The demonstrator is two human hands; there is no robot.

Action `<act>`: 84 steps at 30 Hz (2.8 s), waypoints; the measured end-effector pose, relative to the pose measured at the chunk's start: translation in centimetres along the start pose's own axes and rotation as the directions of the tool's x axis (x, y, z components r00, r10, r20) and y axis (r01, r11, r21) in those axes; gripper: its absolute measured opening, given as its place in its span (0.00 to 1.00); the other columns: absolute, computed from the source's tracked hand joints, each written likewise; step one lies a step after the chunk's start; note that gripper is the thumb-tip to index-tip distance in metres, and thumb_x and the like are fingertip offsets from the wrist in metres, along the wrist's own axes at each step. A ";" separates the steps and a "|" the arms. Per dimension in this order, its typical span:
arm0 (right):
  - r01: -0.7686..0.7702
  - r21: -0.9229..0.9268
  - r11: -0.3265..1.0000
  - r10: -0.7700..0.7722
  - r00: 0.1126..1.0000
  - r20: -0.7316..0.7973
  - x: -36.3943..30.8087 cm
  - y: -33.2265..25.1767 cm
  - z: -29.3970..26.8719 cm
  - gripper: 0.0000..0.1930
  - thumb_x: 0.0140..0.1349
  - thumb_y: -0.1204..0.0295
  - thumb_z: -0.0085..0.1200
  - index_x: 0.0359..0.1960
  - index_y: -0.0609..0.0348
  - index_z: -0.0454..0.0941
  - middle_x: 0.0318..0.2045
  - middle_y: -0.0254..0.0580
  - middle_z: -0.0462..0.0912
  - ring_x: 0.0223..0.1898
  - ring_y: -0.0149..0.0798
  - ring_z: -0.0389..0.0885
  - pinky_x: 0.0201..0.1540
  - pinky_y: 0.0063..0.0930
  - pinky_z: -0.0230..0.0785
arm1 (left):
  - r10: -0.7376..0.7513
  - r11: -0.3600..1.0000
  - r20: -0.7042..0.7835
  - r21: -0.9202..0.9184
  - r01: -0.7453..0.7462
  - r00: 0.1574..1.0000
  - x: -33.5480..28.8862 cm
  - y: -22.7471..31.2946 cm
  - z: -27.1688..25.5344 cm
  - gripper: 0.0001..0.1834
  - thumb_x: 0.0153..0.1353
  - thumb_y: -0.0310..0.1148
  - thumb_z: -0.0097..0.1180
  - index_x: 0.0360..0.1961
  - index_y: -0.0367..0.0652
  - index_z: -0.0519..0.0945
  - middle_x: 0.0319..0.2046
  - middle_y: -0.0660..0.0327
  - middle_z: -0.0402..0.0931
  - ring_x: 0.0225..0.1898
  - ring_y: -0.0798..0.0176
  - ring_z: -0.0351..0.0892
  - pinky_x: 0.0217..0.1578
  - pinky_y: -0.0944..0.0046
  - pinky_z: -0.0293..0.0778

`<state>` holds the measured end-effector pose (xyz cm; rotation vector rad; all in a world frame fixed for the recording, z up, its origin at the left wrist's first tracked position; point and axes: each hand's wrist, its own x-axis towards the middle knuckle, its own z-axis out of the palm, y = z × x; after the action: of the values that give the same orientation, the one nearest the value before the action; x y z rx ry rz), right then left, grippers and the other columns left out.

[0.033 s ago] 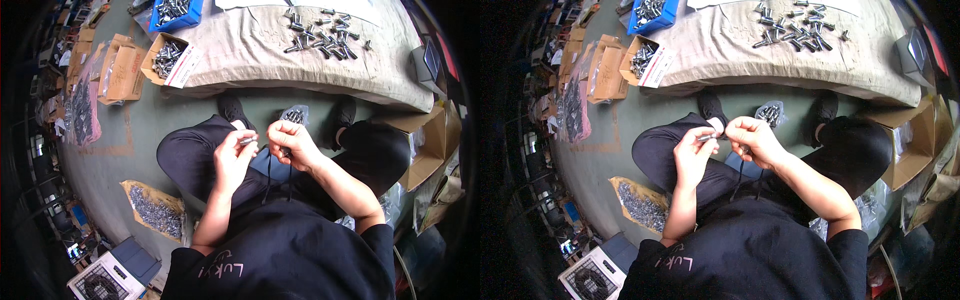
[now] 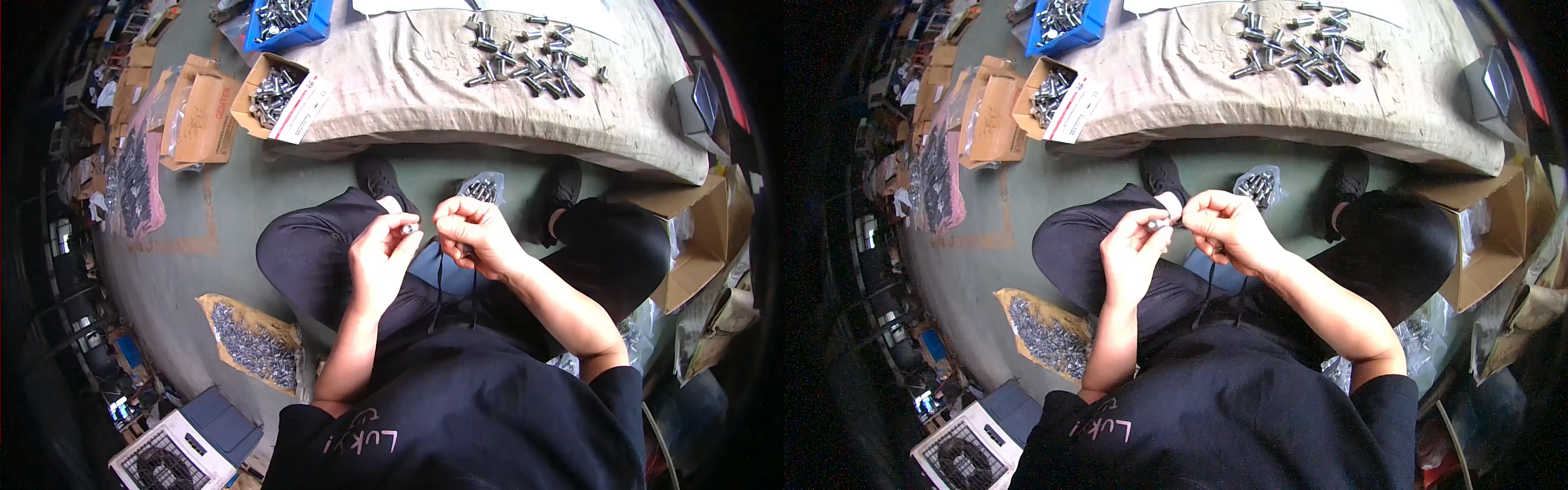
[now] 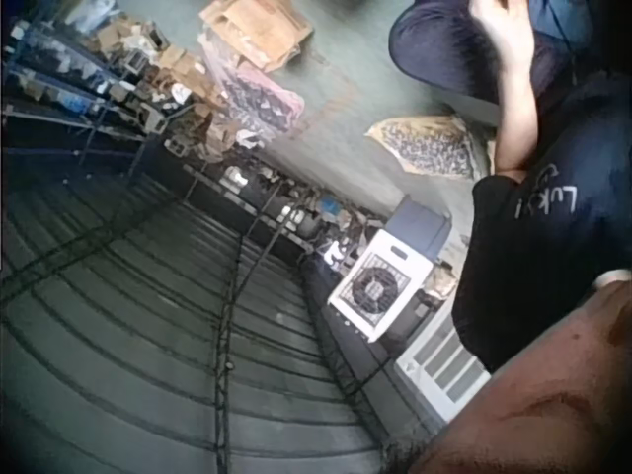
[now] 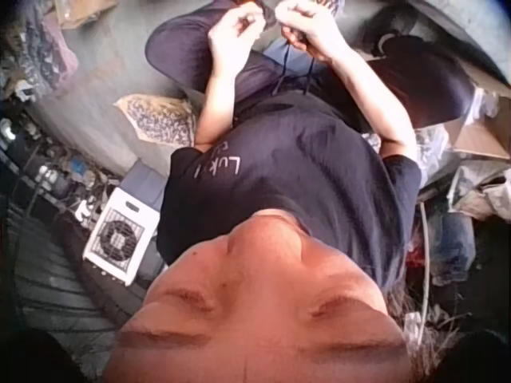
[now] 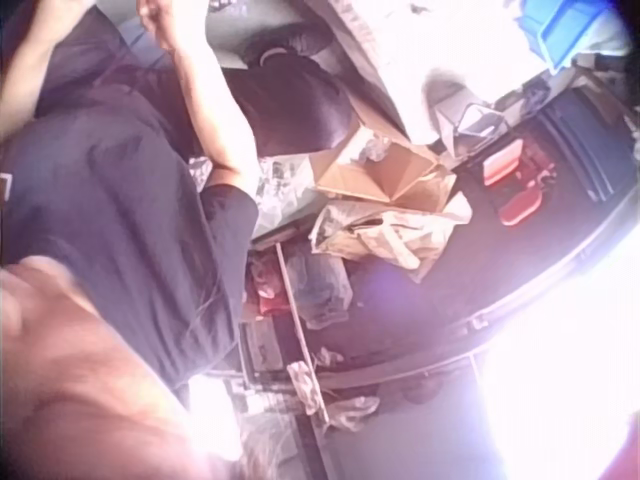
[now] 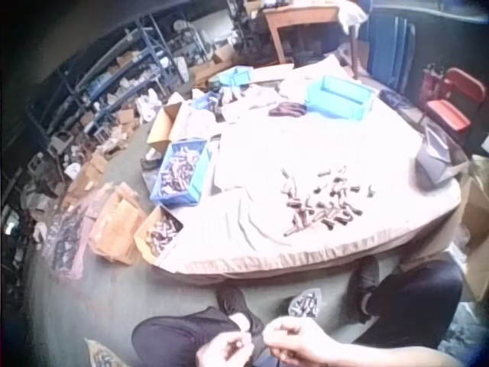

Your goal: The person assembles metal fittings by hand, repeatedly picking up cylindrical sleeves and pins and inserting the pins into the sleeves.

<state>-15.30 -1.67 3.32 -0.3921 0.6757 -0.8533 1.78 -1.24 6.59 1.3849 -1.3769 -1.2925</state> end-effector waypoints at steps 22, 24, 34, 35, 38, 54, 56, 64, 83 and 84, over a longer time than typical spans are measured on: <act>0.265 -0.273 0.925 -0.290 0.956 -0.053 -0.4 0.0 0.4 0.09 0.55 0.76 0.57 0.38 0.61 0.77 0.21 0.30 0.75 0.16 0.18 0.65 0.15 0.12 0.54 | -0.111 0.992 0.005 -0.061 0.112 0.994 -0.2 0.5 0.1 0.12 0.56 0.25 0.57 0.42 0.33 0.76 0.30 0.65 0.72 0.30 0.77 0.71 0.27 0.77 0.69; 0.213 -0.216 0.953 -0.233 0.970 -0.071 -0.4 0.0 0.4 0.09 0.55 0.76 0.57 0.38 0.62 0.77 0.21 0.31 0.75 0.15 0.19 0.65 0.14 0.13 0.54 | -0.117 0.991 0.004 -0.069 0.117 0.993 -0.3 0.4 0.1 0.11 0.56 0.24 0.56 0.41 0.33 0.76 0.31 0.64 0.72 0.30 0.77 0.71 0.28 0.78 0.68; -0.051 0.360 0.932 0.082 0.994 -0.071 -0.1 -0.2 -1.7 0.09 0.57 0.71 0.54 0.35 0.63 0.75 0.22 0.35 0.73 0.19 0.25 0.66 0.14 0.14 0.55 | 0.385 0.866 0.170 0.272 -0.419 0.907 0.7 -0.1 2.4 0.17 0.43 0.14 0.59 0.37 0.37 0.77 0.38 0.57 0.72 0.37 0.66 0.73 0.35 0.72 0.72; -0.031 0.342 0.939 0.075 0.991 -0.115 0.0 -0.5 -2.3 0.10 0.55 0.69 0.55 0.35 0.62 0.73 0.21 0.36 0.72 0.21 0.27 0.67 0.15 0.17 0.57 | 0.327 0.907 0.139 0.231 -0.351 0.935 0.8 -0.6 2.7 0.19 0.43 0.14 0.59 0.39 0.37 0.76 0.40 0.57 0.72 0.37 0.67 0.73 0.34 0.73 0.71; 0.154 0.479 0.864 -0.080 0.982 -0.172 0.1 -2.2 -4.8 0.12 0.53 0.64 0.53 0.33 0.59 0.73 0.25 0.39 0.73 0.25 0.32 0.71 0.17 0.21 0.64 | 0.080 0.996 0.028 0.039 -0.081 0.996 2.6 -3.5 2.9 0.21 0.48 0.16 0.57 0.46 0.37 0.73 0.43 0.58 0.72 0.37 0.73 0.71 0.31 0.75 0.71; -0.574 -0.496 0.652 0.031 0.673 -0.739 8.3 4.7 -12.3 0.15 0.53 0.71 0.54 0.41 0.66 0.76 0.32 0.43 0.80 0.29 0.35 0.77 0.26 0.28 0.70 | -0.215 0.790 -0.120 0.562 0.245 0.969 6.8 -18.9 9.9 0.12 0.51 0.29 0.54 0.39 0.44 0.77 0.27 0.54 0.76 0.32 0.52 0.77 0.34 0.56 0.71; -0.556 -0.556 0.618 -0.028 0.691 -0.722 8.2 4.7 -12.8 0.16 0.52 0.73 0.53 0.42 0.68 0.76 0.33 0.46 0.80 0.32 0.33 0.78 0.29 0.26 0.71 | -0.136 0.838 -0.147 0.511 0.193 0.980 6.9 -20.1 10.0 0.10 0.51 0.30 0.54 0.36 0.43 0.78 0.26 0.52 0.77 0.30 0.52 0.77 0.33 0.57 0.71; -0.418 -0.370 0.829 0.080 0.745 -0.663 4.6 0.7 -10.4 0.17 0.56 0.73 0.50 0.47 0.68 0.72 0.37 0.41 0.79 0.36 0.34 0.79 0.34 0.29 0.73 | -0.200 0.839 -0.147 0.486 0.247 0.969 7.1 -19.2 10.0 0.10 0.52 0.31 0.54 0.36 0.44 0.79 0.22 0.55 0.77 0.23 0.59 0.77 0.28 0.61 0.71; -0.017 -0.874 -0.486 -0.130 0.990 0.053 0.1 -9.3 -5.0 0.10 0.48 0.73 0.48 0.34 0.60 0.73 0.28 0.45 0.78 0.32 0.43 0.80 0.33 0.32 0.73 | 0.488 0.678 0.064 0.600 -0.425 0.870 32.3 -1.1 12.4 0.11 0.49 0.31 0.58 0.36 0.45 0.78 0.39 0.53 0.74 0.42 0.50 0.73 0.44 0.57 0.69; 0.035 -0.894 -0.448 -0.116 0.989 0.096 0.2 -9.5 -4.7 0.10 0.49 0.73 0.48 0.34 0.60 0.73 0.29 0.46 0.78 0.32 0.43 0.80 0.34 0.33 0.73 | 0.422 0.667 0.071 0.650 -0.363 0.904 34.3 -0.8 13.0 0.14 0.49 0.33 0.59 0.39 0.45 0.78 0.40 0.51 0.73 0.43 0.49 0.73 0.44 0.57 0.69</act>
<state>-23.72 -7.79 5.23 -2.2382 1.4084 -0.0146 -14.27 -33.36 -1.09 1.4261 -2.0472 -0.4492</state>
